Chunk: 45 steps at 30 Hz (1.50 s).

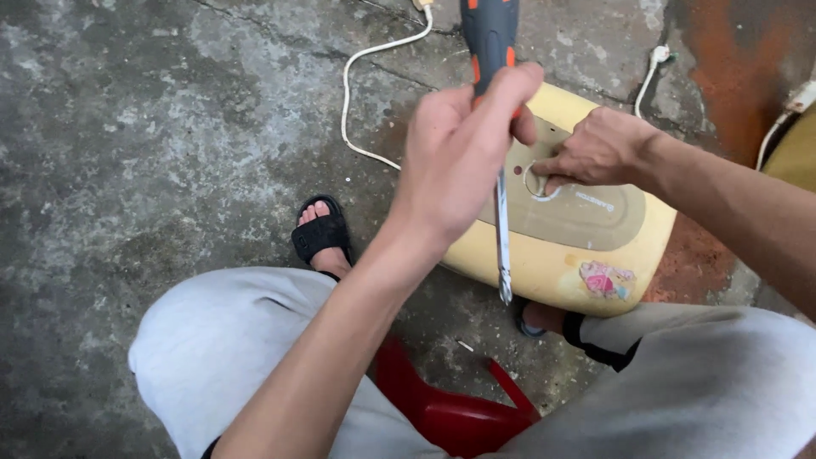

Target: Removing mounting screws and disassembling the internal components of a water heater using a screwdriver.

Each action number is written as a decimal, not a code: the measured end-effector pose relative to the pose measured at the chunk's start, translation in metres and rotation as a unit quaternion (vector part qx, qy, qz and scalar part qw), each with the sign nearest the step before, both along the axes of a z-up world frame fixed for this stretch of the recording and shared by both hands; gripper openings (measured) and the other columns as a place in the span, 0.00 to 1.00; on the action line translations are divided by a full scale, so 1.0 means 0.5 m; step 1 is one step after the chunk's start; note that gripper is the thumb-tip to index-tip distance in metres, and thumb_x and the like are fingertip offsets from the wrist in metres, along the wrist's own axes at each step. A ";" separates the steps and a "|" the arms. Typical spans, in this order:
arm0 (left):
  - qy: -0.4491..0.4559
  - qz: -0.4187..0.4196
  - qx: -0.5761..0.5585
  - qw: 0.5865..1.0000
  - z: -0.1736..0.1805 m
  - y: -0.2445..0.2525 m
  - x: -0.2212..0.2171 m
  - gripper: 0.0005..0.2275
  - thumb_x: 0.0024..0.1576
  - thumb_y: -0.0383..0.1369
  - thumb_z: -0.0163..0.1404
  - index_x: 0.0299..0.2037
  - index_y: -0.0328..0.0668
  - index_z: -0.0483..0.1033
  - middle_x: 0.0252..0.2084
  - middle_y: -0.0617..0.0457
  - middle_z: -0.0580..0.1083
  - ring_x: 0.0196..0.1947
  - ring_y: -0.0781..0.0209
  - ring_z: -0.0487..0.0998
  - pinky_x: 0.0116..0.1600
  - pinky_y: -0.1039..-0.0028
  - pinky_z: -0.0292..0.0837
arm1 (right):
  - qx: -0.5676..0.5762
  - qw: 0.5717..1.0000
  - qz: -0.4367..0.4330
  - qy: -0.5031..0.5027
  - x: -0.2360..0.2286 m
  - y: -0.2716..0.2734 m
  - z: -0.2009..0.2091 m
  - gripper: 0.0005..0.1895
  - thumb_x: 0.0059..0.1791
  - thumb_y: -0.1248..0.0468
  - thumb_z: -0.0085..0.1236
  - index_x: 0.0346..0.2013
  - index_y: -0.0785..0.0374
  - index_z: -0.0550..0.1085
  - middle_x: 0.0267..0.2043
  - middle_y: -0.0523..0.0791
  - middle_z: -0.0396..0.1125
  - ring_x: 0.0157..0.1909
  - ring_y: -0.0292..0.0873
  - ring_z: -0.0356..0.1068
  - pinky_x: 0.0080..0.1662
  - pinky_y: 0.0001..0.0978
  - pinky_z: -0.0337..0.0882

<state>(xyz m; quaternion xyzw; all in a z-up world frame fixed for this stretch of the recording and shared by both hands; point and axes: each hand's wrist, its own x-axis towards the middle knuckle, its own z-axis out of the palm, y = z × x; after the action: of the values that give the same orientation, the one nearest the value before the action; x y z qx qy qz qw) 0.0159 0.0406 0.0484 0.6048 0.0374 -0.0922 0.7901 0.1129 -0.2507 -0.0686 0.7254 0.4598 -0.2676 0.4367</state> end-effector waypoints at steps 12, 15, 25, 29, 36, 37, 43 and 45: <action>0.022 0.001 0.022 1.000 -0.006 0.010 -0.009 0.19 0.53 0.46 0.46 0.20 0.38 0.76 0.17 0.60 0.63 0.21 0.69 0.63 0.30 0.78 0.60 | 0.333 0.781 -0.495 -0.183 -0.198 0.058 -0.042 0.30 0.59 0.40 0.40 0.36 0.64 0.74 0.34 0.54 0.74 0.35 0.59 0.75 0.40 0.50 0.73; 0.050 0.009 -0.003 0.999 -0.014 0.005 -0.006 0.18 0.54 0.45 0.47 0.22 0.37 0.77 0.19 0.59 0.64 0.22 0.69 0.63 0.30 0.79 0.58 | 0.390 0.760 -0.446 -0.267 -0.206 0.073 -0.071 0.27 0.60 0.51 0.40 0.30 0.68 0.75 0.29 0.58 0.73 0.26 0.65 0.71 0.31 0.55 0.71; 0.048 0.016 0.008 0.999 -0.014 0.000 -0.010 0.19 0.53 0.46 0.46 0.21 0.38 0.76 0.18 0.60 0.62 0.22 0.69 0.62 0.31 0.79 0.60 | 0.243 0.894 -0.273 -0.260 -0.189 0.016 -0.097 0.24 0.63 0.48 0.35 0.38 0.64 0.69 0.31 0.48 0.69 0.20 0.48 0.69 0.22 0.39 0.68; 0.037 0.010 0.004 0.999 -0.009 -0.010 -0.016 0.19 0.52 0.46 0.47 0.20 0.38 0.75 0.18 0.59 0.64 0.22 0.68 0.65 0.33 0.78 0.63 | 0.258 0.853 -0.386 -0.238 -0.194 0.050 -0.079 0.26 0.63 0.48 0.32 0.42 0.67 0.70 0.40 0.51 0.70 0.24 0.53 0.70 0.26 0.46 0.71; 0.023 0.010 -0.006 1.000 -0.005 -0.014 -0.024 0.19 0.51 0.46 0.46 0.20 0.35 0.77 0.20 0.57 0.71 0.23 0.66 0.69 0.34 0.77 0.68 | 0.400 0.734 -0.462 -0.299 -0.240 0.068 -0.130 0.17 0.62 0.55 0.40 0.44 0.68 0.64 0.42 0.55 0.65 0.32 0.61 0.72 0.32 0.54 0.71; 0.034 0.006 -0.007 0.999 -0.001 -0.015 -0.027 0.19 0.50 0.46 0.46 0.20 0.35 0.76 0.19 0.57 0.69 0.23 0.66 0.68 0.34 0.77 0.67 | 0.394 0.769 -0.407 -0.296 -0.241 0.051 -0.133 0.16 0.62 0.55 0.40 0.43 0.67 0.63 0.42 0.53 0.65 0.32 0.58 0.72 0.31 0.50 0.71; 0.027 0.011 -0.001 1.000 0.002 -0.023 -0.022 0.19 0.50 0.47 0.45 0.20 0.37 0.76 0.19 0.58 0.67 0.23 0.67 0.66 0.34 0.77 0.65 | 0.333 0.889 -0.238 -0.203 -0.172 -0.034 -0.095 0.16 0.61 0.53 0.36 0.48 0.64 0.64 0.46 0.49 0.63 0.42 0.50 0.71 0.43 0.41 0.71; 0.014 0.013 0.010 1.000 -0.004 -0.023 -0.027 0.20 0.50 0.48 0.44 0.20 0.37 0.76 0.19 0.58 0.67 0.24 0.67 0.66 0.34 0.77 0.64 | 0.293 0.927 -0.170 -0.161 -0.142 -0.054 -0.083 0.17 0.61 0.51 0.33 0.49 0.60 0.65 0.45 0.46 0.63 0.44 0.45 0.69 0.48 0.37 0.70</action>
<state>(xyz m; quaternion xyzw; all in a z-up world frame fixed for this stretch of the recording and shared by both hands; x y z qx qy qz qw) 0.0022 0.0289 0.0465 0.6104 0.0573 -0.0897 0.7849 0.0421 -0.2777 -0.1099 0.9216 0.3113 -0.0703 0.2210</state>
